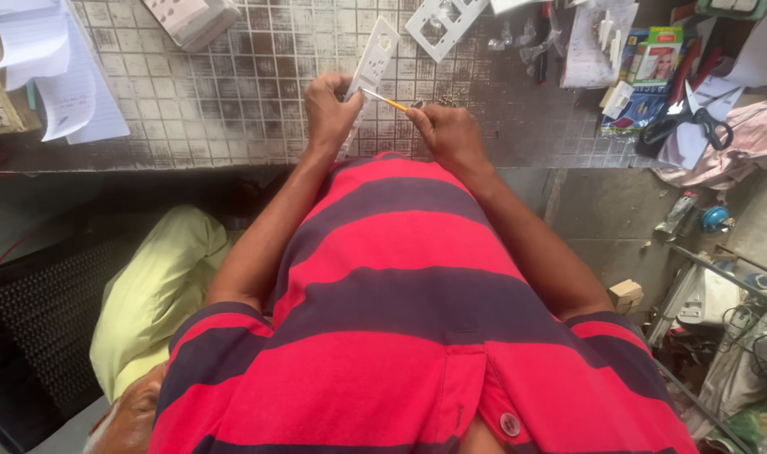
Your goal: The person assembles a multi-gang electrical socket by inserting brass contact pins into the plastic housing and tightening them with a screwdriver. They handle several small metal pins and repeatedly turn the socket over to access different terminals.
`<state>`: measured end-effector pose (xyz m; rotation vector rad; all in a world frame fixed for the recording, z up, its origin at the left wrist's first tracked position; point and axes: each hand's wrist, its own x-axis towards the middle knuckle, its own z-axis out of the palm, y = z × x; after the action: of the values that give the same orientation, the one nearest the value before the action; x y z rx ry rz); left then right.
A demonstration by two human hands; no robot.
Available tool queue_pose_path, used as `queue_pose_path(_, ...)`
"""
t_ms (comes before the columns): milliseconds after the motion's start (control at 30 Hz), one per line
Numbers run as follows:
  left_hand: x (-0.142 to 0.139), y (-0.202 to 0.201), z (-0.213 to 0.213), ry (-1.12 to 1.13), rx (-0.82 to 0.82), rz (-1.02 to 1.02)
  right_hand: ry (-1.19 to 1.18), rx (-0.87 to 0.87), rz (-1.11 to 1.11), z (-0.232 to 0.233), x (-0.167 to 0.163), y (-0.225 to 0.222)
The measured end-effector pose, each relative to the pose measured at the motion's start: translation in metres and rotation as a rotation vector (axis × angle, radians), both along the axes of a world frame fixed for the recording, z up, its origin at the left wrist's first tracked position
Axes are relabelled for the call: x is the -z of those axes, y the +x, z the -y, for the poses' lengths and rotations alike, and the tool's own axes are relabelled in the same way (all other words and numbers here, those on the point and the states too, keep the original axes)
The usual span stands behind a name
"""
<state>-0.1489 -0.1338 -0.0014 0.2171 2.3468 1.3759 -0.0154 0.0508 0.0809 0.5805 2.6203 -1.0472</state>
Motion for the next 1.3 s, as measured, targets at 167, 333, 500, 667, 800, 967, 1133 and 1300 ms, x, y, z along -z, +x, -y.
queue_pose_path(167,-0.009,0.0,0.002,0.05,-0.012,0.008,-0.093,-0.019,-0.266,0.002,-0.011,-0.003)
queue_pose_path(333,-0.012,0.001,0.002,-0.029,-0.027,0.035,0.094,-0.146,-0.396,0.004,-0.011,0.003)
queue_pose_path(500,-0.012,0.002,0.0,-0.037,-0.031,0.067,0.32,-0.193,-0.535,0.006,-0.001,0.005)
queue_pose_path(667,-0.013,0.002,-0.002,-0.077,-0.045,0.037,0.273,-0.151,-0.465,0.008,-0.001,0.0)
queue_pose_path(800,-0.014,0.001,-0.001,-0.044,-0.04,-0.025,-0.152,0.157,0.191,0.009,-0.008,-0.008)
queue_pose_path(967,-0.015,0.001,-0.001,-0.02,-0.052,0.015,-0.268,0.18,0.038,0.007,-0.013,-0.012)
queue_pose_path(1133,-0.013,-0.004,0.001,0.002,-0.037,0.123,-0.081,-0.049,-0.23,0.004,-0.008,-0.004)
queue_pose_path(1300,-0.006,-0.01,0.009,0.079,0.031,0.134,0.037,0.122,-0.255,0.002,0.006,0.007)
